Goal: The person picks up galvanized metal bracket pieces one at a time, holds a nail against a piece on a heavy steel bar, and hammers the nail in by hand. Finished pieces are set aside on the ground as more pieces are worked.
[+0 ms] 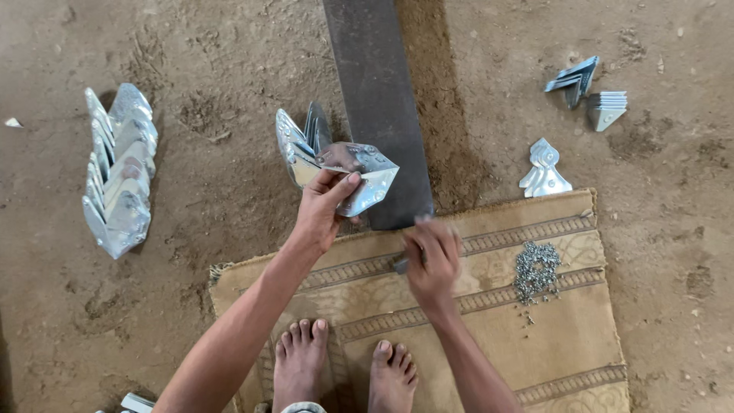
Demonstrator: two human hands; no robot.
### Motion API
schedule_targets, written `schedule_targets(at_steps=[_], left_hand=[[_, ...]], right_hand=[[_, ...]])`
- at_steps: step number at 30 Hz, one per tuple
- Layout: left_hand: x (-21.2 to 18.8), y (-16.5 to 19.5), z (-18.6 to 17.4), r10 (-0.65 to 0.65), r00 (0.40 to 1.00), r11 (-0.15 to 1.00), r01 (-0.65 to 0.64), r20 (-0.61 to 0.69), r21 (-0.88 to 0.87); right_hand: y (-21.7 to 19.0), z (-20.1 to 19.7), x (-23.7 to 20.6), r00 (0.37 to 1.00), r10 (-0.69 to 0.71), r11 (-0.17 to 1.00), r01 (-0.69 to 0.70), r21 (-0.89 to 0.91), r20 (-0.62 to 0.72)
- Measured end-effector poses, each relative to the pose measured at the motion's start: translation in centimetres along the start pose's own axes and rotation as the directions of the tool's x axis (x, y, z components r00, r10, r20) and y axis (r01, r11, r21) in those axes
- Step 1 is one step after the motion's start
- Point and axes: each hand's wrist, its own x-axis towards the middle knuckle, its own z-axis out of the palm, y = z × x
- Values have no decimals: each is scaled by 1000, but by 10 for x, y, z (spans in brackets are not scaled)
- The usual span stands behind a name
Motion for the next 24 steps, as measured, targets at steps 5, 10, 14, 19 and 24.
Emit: schedule_targets(at_steps=[5,10,14,19,24], left_hand=[[0,-18,5,157,984,844,-177,83,507],[-2,-27,8,195,975,834,-222,105,506],[-4,-23,17,240,967,815,-247,81,524],[-13,-16,24,408,892,523,-404,196,751],[-10,-13,22,442,853,478,-485,277,732]], right_hand=[[4,12,-9,996,88,984,-91,-151,-27],[25,-59,-121,666,694,625,-368,-688,274],[14,-104,-146,655,715,640,-476,-602,242],[-39,-144,-114,588,729,678,-689,-255,350],[-43,-130,-77,943,245,882,-313,352,224]])
